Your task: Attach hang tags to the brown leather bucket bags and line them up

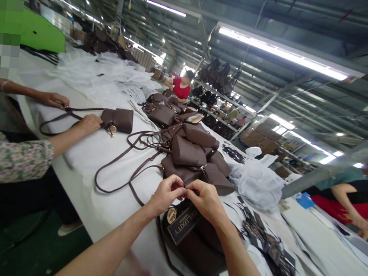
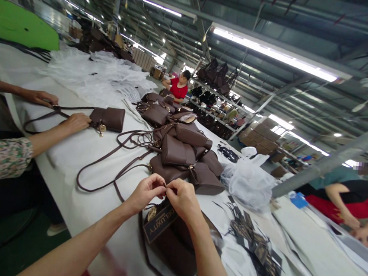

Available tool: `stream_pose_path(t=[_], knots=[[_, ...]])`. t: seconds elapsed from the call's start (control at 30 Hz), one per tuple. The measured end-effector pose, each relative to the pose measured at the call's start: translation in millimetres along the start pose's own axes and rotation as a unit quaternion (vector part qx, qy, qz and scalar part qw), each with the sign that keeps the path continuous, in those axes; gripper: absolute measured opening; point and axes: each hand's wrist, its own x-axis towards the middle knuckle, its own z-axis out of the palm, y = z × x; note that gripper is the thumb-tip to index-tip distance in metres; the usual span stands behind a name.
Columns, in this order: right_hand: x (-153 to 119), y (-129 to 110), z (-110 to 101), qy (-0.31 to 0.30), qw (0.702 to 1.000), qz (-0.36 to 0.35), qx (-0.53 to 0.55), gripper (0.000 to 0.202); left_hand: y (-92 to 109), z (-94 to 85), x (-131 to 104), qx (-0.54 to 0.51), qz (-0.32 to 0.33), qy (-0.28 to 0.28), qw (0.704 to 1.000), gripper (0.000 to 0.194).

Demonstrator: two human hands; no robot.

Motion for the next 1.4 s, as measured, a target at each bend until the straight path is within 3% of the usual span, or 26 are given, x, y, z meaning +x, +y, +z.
stream_pose_path(t=[0.23,0.53,0.7,0.77,0.87,1.03,1.13,1.27,1.4], knots=[[-0.9,1.5,-1.2,-0.017,1.000,0.006,0.004,0.017,-3.0,1.8,2.6,0.025,0.019,-0.001,1.000,0.013],[2.4,6.0,3.3,0.016,1.000,0.014,-0.012,0.015,-1.0,-7.2,-2.1,-0.023,0.007,-0.031,0.999,0.021],[-6.5,8.6,3.1,0.044,0.997,-0.057,0.017,0.010,-0.5,-3.1,-3.2,-0.116,0.001,-0.039,0.992,0.016],[-18.7,4.7,0.2,0.012,0.995,-0.103,0.000,0.012,-3.0,-1.2,-3.9,-0.172,-0.020,-0.029,0.984,0.016],[-41.1,-1.8,-5.8,-0.096,0.976,-0.167,-0.097,0.011,-9.0,0.8,-6.1,-0.250,-0.052,-0.021,0.967,0.018],[-62.5,0.1,-11.5,-0.176,0.930,-0.194,-0.259,0.070,-15.8,1.7,-9.4,-0.360,-0.086,-0.016,0.929,0.019],[-63.6,4.3,-12.1,-0.204,0.907,-0.205,-0.307,0.081,-14.5,-0.2,-9.5,-0.410,-0.100,-0.022,0.906,0.017],[-60.3,5.8,-8.5,-0.188,0.884,-0.226,-0.364,0.062,-10.8,-4.2,-8.5,-0.441,-0.126,-0.030,0.888,0.011],[-60.4,3.1,-1.7,-0.144,0.902,-0.228,-0.338,0.038,-12.3,-7.4,-7.3,-0.464,-0.166,-0.018,0.870,0.007]])
